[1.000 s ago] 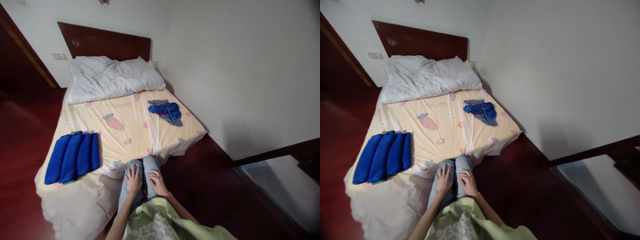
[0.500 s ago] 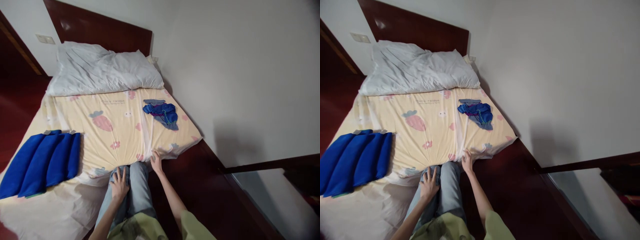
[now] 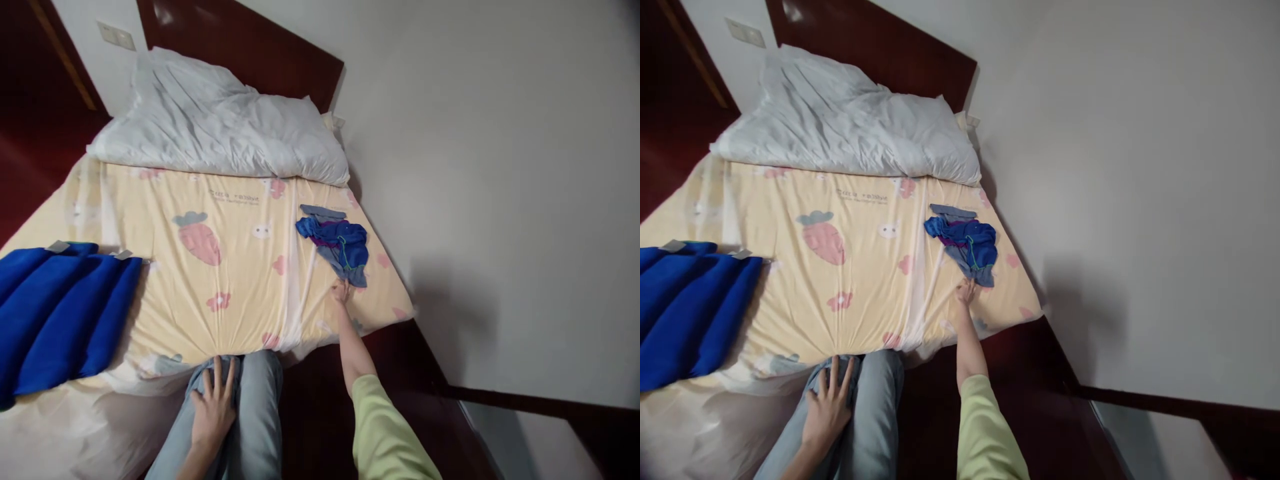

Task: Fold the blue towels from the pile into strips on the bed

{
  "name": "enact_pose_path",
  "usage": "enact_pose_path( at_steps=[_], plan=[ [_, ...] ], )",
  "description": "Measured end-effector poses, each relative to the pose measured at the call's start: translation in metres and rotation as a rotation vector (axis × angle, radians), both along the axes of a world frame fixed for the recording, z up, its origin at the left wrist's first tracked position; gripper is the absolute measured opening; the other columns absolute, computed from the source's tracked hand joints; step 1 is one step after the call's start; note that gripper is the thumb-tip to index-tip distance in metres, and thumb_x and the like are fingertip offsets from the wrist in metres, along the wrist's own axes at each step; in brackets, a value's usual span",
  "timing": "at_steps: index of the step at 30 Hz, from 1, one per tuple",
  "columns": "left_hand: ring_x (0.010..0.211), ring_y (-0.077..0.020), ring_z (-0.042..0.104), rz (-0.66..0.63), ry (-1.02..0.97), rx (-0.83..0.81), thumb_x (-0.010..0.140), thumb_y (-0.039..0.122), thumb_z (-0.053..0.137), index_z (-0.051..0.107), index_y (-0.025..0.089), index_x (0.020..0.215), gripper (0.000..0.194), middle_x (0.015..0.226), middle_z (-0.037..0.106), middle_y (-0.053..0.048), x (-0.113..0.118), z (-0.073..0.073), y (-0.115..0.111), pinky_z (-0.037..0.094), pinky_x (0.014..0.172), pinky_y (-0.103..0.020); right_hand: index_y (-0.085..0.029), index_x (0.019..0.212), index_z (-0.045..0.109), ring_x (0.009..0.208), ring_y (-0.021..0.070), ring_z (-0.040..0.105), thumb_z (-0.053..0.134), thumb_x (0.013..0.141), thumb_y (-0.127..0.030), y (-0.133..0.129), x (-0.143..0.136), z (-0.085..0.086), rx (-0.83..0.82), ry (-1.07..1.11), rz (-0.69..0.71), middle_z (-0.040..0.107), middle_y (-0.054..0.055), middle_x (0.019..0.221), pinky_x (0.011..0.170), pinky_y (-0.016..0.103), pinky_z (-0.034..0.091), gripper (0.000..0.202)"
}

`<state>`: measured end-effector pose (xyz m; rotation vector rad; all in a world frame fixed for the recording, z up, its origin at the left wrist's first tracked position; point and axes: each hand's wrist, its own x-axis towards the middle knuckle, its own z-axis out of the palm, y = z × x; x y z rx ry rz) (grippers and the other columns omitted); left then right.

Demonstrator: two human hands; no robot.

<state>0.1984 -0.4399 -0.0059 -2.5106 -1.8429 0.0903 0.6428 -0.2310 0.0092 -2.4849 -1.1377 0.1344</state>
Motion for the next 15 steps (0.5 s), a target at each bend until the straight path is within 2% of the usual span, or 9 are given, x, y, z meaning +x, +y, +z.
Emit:
enact_pose_path(
  at_steps=[4, 7, 9, 12, 15],
  plan=[
    [0.140, -0.0509, 0.045, 0.013, -0.059, -0.001, 0.083, 0.008, 0.055, 0.042, 0.023, 0.161, 0.080, 0.170, 0.028, -0.025, 0.001, -0.011, -0.001, 0.050, 0.094, -0.068, -0.013, 0.110, 0.080, 0.134, 0.0341, 0.055, 0.052, 0.080, -0.013, 0.019, 0.023, 0.004, -0.043, 0.065, -0.119, 0.061, 0.022, 0.145, 0.114, 0.050, 0.042, 0.040],
    [0.141, -0.0500, 0.044, 0.017, -0.047, 0.015, 0.084, 0.009, 0.055, 0.040, 0.024, 0.161, 0.081, 0.170, 0.029, -0.024, 0.002, -0.016, -0.001, 0.049, 0.095, -0.067, -0.013, 0.098, 0.081, 0.126, 0.0330, 0.062, 0.055, 0.074, -0.011, 0.027, 0.035, 0.011, -0.014, 0.123, -0.101, 0.072, 0.021, 0.124, 0.112, 0.047, 0.045, 0.035],
    [0.141, -0.0503, 0.044, 0.014, -0.022, 0.020, 0.084, 0.010, 0.053, 0.039, 0.022, 0.162, 0.080, 0.170, 0.028, -0.025, 0.002, -0.018, -0.001, 0.049, 0.093, -0.067, -0.014, 0.098, 0.080, 0.125, 0.0320, 0.063, 0.056, 0.072, -0.010, 0.029, 0.042, 0.019, 0.045, 0.152, -0.082, 0.073, 0.019, 0.121, 0.112, 0.046, 0.046, 0.036],
    [0.141, -0.0509, 0.043, 0.012, -0.026, -0.015, 0.085, 0.011, 0.051, 0.038, 0.022, 0.163, 0.080, 0.169, 0.029, -0.025, 0.002, -0.016, 0.001, 0.049, 0.093, -0.068, -0.013, 0.110, 0.078, 0.129, 0.0284, 0.061, 0.054, 0.071, -0.011, 0.031, 0.054, 0.041, 0.190, 0.180, -0.036, 0.070, 0.017, 0.132, 0.116, 0.042, 0.045, 0.045],
    [0.141, -0.0517, 0.042, 0.018, -0.054, -0.067, 0.084, 0.013, 0.050, 0.037, 0.021, 0.163, 0.081, 0.169, 0.031, -0.025, 0.002, -0.013, 0.002, 0.050, 0.091, -0.069, -0.011, 0.121, 0.073, 0.131, 0.0242, 0.060, 0.052, 0.075, -0.013, 0.034, 0.071, 0.079, 0.359, 0.193, 0.043, 0.067, 0.017, 0.139, 0.117, 0.038, 0.045, 0.051]
  ],
)
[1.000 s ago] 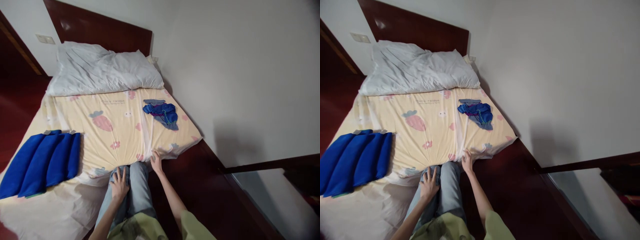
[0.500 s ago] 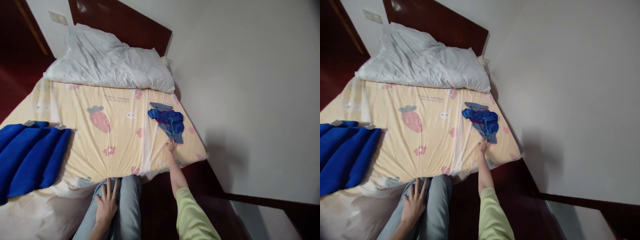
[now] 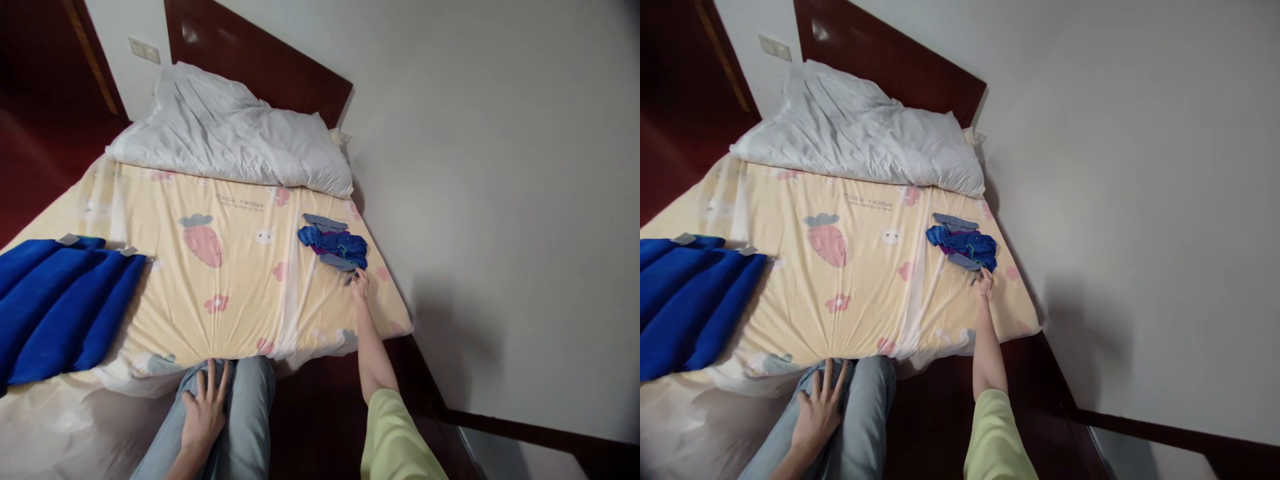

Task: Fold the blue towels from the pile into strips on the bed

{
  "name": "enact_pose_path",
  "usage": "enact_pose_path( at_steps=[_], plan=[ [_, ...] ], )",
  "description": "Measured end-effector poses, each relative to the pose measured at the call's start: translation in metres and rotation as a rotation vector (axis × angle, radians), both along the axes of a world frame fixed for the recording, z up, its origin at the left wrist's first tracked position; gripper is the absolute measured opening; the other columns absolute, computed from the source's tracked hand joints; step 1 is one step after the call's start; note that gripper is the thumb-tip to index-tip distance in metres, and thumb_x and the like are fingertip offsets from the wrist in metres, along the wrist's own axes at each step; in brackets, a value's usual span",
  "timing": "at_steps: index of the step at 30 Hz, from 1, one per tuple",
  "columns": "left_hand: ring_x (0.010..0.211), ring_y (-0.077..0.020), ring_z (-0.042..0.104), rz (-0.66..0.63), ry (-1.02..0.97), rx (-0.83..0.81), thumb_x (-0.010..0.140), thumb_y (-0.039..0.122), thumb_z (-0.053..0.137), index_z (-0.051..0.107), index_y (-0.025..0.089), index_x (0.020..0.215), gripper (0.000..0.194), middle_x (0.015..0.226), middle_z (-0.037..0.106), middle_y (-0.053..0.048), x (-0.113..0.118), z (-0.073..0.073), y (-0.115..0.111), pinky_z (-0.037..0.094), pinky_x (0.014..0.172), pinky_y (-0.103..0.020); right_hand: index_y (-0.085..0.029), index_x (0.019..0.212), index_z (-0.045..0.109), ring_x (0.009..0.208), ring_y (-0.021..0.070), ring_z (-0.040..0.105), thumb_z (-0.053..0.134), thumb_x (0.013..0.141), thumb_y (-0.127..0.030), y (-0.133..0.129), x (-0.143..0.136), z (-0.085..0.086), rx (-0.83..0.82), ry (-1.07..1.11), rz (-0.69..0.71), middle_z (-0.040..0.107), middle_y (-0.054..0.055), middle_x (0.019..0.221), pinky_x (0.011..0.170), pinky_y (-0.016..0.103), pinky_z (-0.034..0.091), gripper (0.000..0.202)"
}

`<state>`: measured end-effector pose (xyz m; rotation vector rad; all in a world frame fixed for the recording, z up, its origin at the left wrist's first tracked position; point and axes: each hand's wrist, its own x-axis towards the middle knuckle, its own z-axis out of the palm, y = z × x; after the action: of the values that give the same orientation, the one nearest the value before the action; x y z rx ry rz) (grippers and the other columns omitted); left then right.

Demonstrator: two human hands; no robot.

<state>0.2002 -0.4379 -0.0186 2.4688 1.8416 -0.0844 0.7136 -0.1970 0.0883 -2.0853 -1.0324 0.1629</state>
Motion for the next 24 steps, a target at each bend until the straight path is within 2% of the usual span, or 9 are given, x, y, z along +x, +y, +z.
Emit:
enact_pose_path(
  at_steps=[7, 11, 14, 18, 20, 24],
  plan=[
    [0.141, -0.0526, 0.040, 0.040, -0.011, 0.037, 0.084, 0.016, 0.051, 0.039, 0.020, 0.163, 0.080, 0.168, 0.031, -0.025, 0.005, 0.010, -0.005, 0.052, 0.087, -0.069, -0.011, 0.118, 0.072, 0.130, 0.0217, 0.061, 0.055, 0.076, -0.017, 0.011, 0.033, 0.127, 0.347, 0.065, 0.075, 0.066, 0.016, 0.139, 0.119, 0.043, 0.043, 0.045],
    [0.137, -0.0508, 0.044, 0.027, 0.080, 0.075, 0.084, 0.008, 0.048, 0.040, 0.021, 0.162, 0.080, 0.168, 0.032, -0.025, 0.006, 0.009, -0.006, 0.053, 0.084, -0.064, -0.012, 0.123, 0.067, 0.115, 0.0153, 0.068, 0.063, 0.078, -0.018, 0.012, 0.027, 0.192, 0.566, 0.381, 0.084, 0.071, 0.012, 0.126, 0.112, 0.038, 0.050, 0.045],
    [0.136, -0.0514, 0.045, 0.025, 0.050, 0.084, 0.083, 0.008, 0.050, 0.040, 0.020, 0.162, 0.080, 0.168, 0.030, -0.027, 0.005, 0.006, -0.006, 0.053, 0.084, -0.065, -0.011, 0.124, 0.066, 0.102, 0.0130, 0.070, 0.068, 0.080, -0.018, 0.009, 0.013, 0.232, 0.648, 0.559, 0.096, 0.073, 0.008, 0.109, 0.107, 0.035, 0.054, 0.044],
    [0.136, -0.0523, 0.044, 0.020, 0.005, 0.090, 0.084, 0.012, 0.051, 0.042, 0.018, 0.161, 0.078, 0.168, 0.029, -0.028, 0.004, 0.003, -0.006, 0.052, 0.085, -0.067, -0.011, 0.112, 0.068, 0.107, 0.0132, 0.068, 0.072, 0.085, -0.020, 0.013, -0.007, 0.280, 0.778, 0.616, 0.108, 0.070, 0.007, 0.107, 0.111, 0.034, 0.053, 0.029],
    [0.136, -0.0515, 0.044, 0.020, 0.018, 0.083, 0.085, 0.013, 0.050, 0.041, 0.019, 0.162, 0.078, 0.168, 0.031, -0.027, 0.004, 0.005, -0.006, 0.052, 0.085, -0.067, -0.011, 0.104, 0.068, 0.114, 0.0131, 0.065, 0.072, 0.089, -0.025, 0.023, -0.013, 0.303, 0.818, 0.580, 0.155, 0.068, 0.007, 0.107, 0.119, 0.037, 0.047, 0.020],
    [0.136, -0.0507, 0.043, 0.015, 0.038, 0.069, 0.086, 0.015, 0.048, 0.038, 0.018, 0.163, 0.078, 0.168, 0.030, -0.027, 0.005, 0.013, -0.006, 0.052, 0.086, -0.067, -0.017, 0.090, 0.067, 0.126, 0.0115, 0.053, 0.070, 0.097, -0.030, 0.054, -0.016, 0.347, 0.806, 0.446, 0.356, 0.068, 0.008, 0.108, 0.134, 0.046, 0.025, 0.015]
  ],
)
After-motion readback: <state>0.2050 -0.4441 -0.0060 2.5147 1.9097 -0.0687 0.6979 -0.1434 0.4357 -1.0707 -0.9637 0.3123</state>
